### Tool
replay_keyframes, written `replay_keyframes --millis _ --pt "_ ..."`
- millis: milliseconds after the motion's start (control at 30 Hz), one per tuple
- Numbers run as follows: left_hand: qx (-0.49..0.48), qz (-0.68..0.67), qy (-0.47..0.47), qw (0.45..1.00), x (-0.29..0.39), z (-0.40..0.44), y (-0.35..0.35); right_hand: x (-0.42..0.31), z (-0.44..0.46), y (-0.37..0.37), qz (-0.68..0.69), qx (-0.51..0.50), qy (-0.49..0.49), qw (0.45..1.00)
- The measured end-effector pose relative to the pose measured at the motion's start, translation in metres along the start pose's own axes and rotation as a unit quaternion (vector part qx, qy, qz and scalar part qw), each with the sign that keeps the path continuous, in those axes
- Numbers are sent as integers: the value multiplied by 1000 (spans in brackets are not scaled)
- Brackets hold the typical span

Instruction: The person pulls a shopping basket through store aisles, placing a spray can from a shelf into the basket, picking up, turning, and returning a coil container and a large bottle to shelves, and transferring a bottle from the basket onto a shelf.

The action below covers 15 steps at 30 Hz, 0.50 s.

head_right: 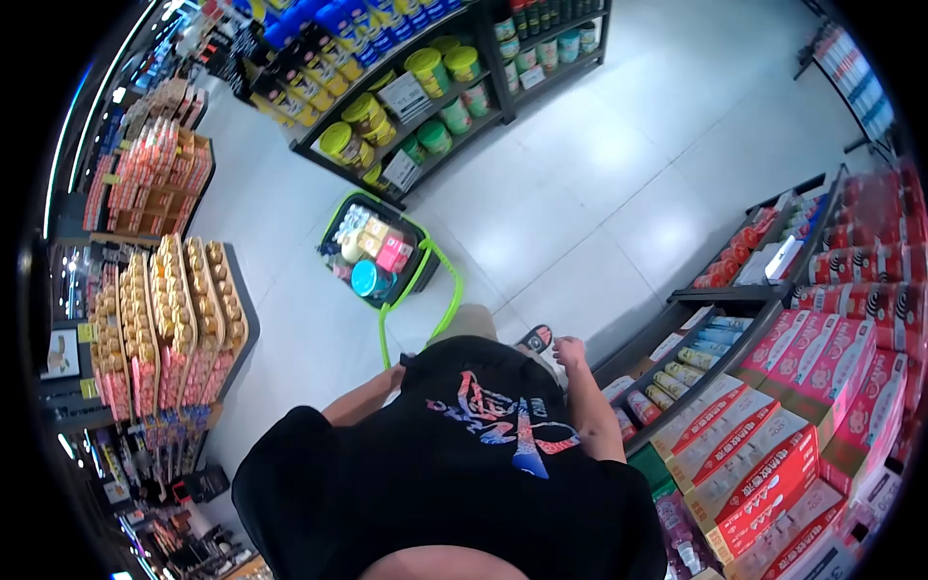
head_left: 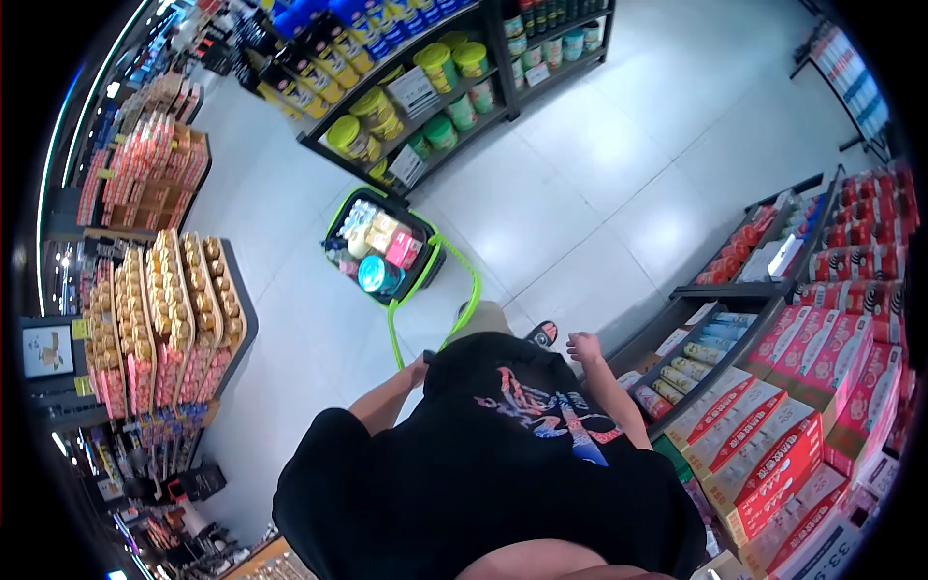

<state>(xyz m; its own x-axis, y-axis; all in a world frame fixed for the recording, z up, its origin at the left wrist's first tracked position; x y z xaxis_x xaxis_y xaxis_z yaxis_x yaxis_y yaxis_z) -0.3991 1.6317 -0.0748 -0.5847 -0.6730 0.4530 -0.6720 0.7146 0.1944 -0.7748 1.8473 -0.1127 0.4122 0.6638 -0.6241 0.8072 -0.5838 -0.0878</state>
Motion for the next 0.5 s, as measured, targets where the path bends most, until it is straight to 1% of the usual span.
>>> replay_keyframes --millis 100,167,200,267,300,367,400,467,500 --pt "-31 71 40 996 -15 12 5 -13 12 -23 30 17 -17 999" --pt "-45 106 57 992 -11 17 6 -23 12 -28 47 21 -20 998" --pt "-48 110 58 991 2 20 12 -27 13 -33 58 23 -25 998" --pt "-22 57 -83 995 7 28 20 -35 14 -42 69 29 -30 997" --pt "-26 61 -76 995 26 26 44 -35 16 -55 61 25 -31 997" --pt "-1 3 -125 992 70 10 83 -39 21 -67 53 26 -24 998" --pt "-6 5 -128 992 91 3 103 -42 22 -73 66 30 -19 997" --pt "-57 -106 -156 980 123 -1 143 -47 29 -90 87 36 -10 995" --pt "-60 -105 -161 980 134 7 151 -46 38 -99 88 39 -6 995"
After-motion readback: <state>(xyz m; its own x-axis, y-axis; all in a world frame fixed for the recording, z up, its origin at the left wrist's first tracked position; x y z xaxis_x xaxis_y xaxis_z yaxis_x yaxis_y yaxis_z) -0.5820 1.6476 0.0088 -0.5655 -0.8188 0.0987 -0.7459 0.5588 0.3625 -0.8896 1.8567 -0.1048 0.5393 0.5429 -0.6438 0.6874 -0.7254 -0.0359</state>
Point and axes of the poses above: each hand's wrist, its own z-axis towards the middle knuckle, its own y-axis out of the palm, x = y × z, the point moved 7 cm from there along z, towards the middle knuckle, and after that the axes turned 7 degrees about -y, right-handed, at the moved point
